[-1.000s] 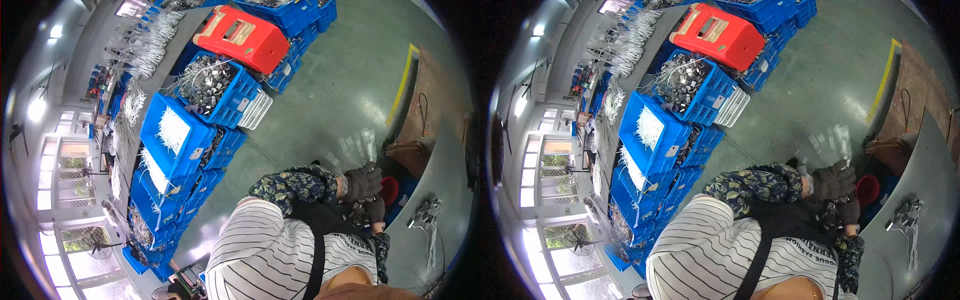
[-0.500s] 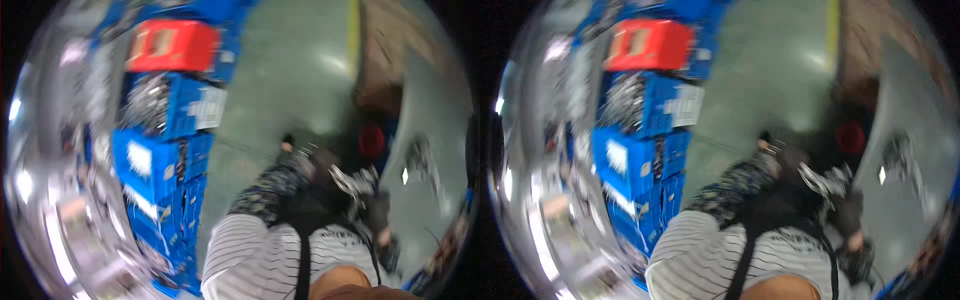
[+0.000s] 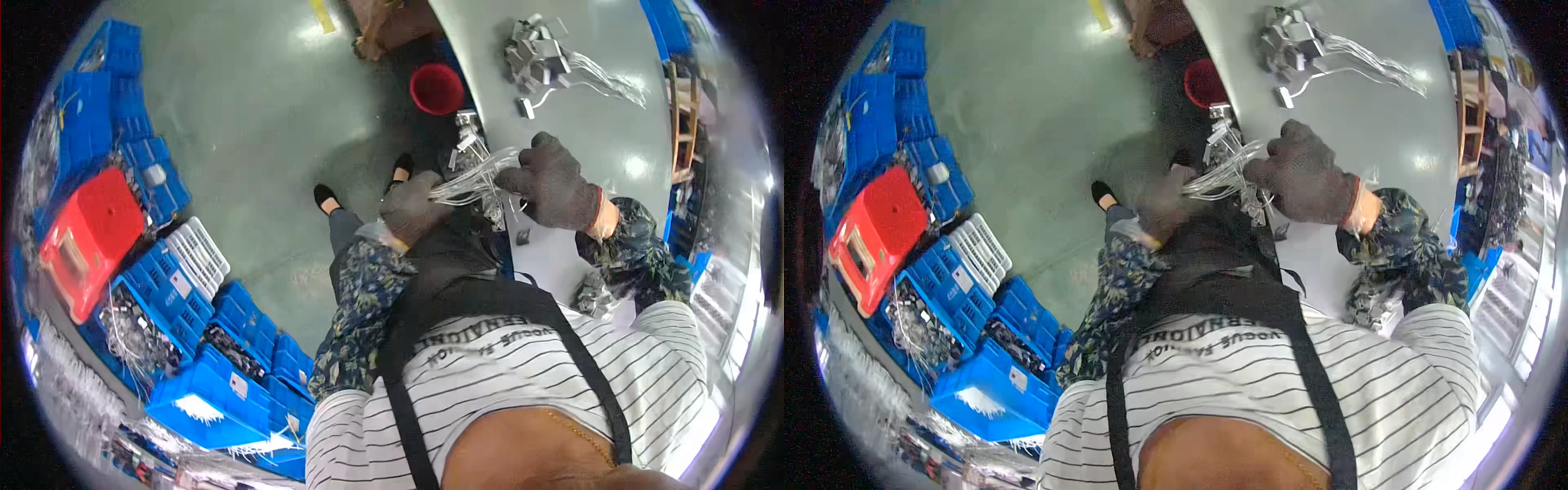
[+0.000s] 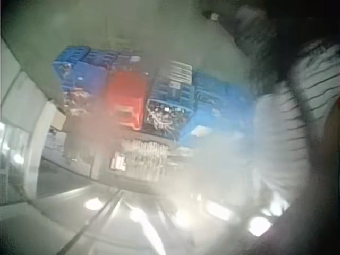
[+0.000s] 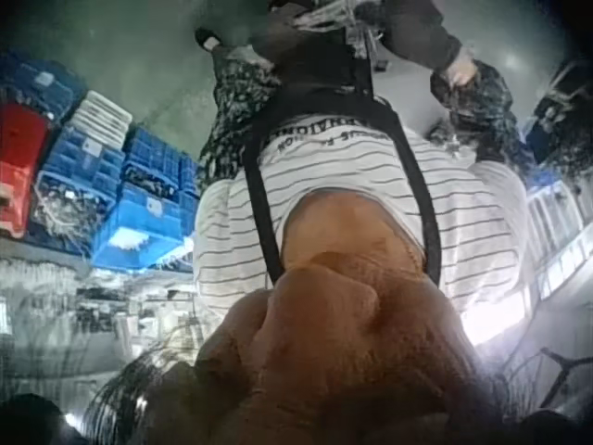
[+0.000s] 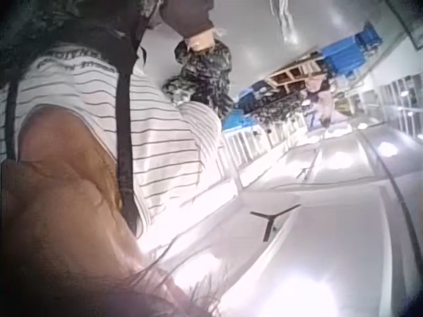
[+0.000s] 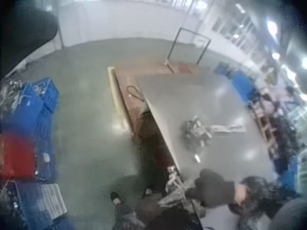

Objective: The person retrieves wire assemblies with metal terminals from a crate, sorts and bundles them on the workbench, and shakes and straightens the wire strands by hand.

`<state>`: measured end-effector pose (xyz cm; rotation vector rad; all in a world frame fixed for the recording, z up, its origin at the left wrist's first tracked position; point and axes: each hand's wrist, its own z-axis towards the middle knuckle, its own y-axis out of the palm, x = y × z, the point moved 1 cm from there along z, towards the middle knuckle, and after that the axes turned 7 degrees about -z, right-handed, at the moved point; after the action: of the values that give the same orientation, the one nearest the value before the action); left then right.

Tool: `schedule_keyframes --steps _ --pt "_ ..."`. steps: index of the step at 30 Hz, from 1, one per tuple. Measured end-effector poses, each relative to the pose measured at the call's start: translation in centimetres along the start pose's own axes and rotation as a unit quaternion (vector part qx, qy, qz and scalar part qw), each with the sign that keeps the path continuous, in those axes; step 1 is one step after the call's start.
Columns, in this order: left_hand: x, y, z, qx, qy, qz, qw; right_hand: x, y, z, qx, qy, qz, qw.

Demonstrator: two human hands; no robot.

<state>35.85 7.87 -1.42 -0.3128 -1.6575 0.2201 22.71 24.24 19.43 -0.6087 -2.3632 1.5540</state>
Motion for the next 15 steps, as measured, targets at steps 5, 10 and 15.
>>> schedule_keyframes --steps 5,10,15 --pt "0.6 -5.4 -4.5 -0.049 -0.049 0.06 0.996 -2.0 2.2 3.9 0.01 -0.114 0.062 0.992" --pt "-4.4 0.4 -3.5 0.022 -0.139 0.078 0.987 0.3 5.2 8.9 0.09 -0.258 -0.03 0.961" --pt "1.2 4.4 0.3 -0.27 -0.06 0.331 0.902 0.6 -3.3 3.4 0.0 -0.247 -0.148 0.958"
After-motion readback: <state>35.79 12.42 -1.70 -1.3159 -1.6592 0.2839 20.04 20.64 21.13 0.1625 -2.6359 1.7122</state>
